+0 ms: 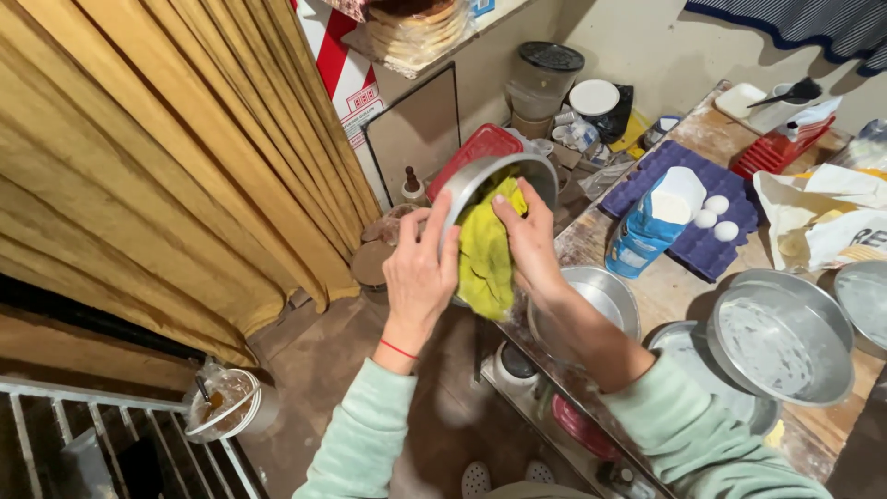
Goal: The recorder greases and cleans several circular metal cake tins in a bakery setting.
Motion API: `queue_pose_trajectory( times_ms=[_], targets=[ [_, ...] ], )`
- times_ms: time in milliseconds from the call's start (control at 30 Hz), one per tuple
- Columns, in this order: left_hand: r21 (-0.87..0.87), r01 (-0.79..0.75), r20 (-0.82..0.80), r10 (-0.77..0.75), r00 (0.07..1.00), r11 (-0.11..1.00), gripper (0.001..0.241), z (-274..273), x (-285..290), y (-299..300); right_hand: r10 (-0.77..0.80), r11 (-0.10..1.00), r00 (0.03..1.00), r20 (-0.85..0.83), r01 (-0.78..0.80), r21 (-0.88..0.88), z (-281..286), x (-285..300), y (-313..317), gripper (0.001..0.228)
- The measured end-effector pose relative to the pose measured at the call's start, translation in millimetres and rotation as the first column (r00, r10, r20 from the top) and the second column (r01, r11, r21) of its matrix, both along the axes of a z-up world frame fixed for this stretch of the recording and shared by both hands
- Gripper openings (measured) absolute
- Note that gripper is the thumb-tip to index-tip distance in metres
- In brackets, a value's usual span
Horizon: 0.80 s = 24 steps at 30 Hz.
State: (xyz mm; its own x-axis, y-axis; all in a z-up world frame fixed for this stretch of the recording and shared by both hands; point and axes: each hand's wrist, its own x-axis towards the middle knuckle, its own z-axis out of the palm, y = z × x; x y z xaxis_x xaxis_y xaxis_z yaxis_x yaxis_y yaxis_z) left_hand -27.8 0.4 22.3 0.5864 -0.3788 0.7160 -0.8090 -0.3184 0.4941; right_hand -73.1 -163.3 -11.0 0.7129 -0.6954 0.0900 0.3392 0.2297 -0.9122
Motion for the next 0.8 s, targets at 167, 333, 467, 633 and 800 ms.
queue_pose_trajectory(
  times_ms=[167, 333, 467, 633, 800],
  targets=[
    [-0.035, 0.101, -0.031, -0.102, 0.994, 0.994, 0.04, 2.3, 1.0, 0.7, -0.173, 0.712, 0.985, -0.008, 0.119, -0.692, 1.4, -10.8, 15.9, 0.041],
    [-0.063, 0.093, -0.001, -0.093, 0.996, 0.994, 0.037, 18.0, 9.1, 9.4, 0.023, 0.093, 0.99, -0.136, -0.138, -0.986, 9.7, -35.7, 18.9, 0.04],
    [0.114, 0.067, -0.033, -0.064, 0.997, 0.991, 0.037, 17.2, 18.1, 15.6, -0.057, -0.552, 0.899, -0.435, -0.391, -0.737, 4.8, -41.6, -11.3, 0.031],
    [0.215, 0.05, -0.027, -0.045, 0.999, 0.975, 0.038, 9.3, 19.4, 7.8, -0.348, -0.813, 0.925, -0.151, -0.378, -0.442, 29.9, -39.9, -36.8, 0.037],
    [0.253, 0.048, 0.038, -0.06, 0.997, 0.966, 0.041, 16.3, 6.4, -0.1, -0.5, -0.647, 0.857, 0.122, -0.276, -0.711, -3.1, -28.1, -42.1, 0.045]
  ],
)
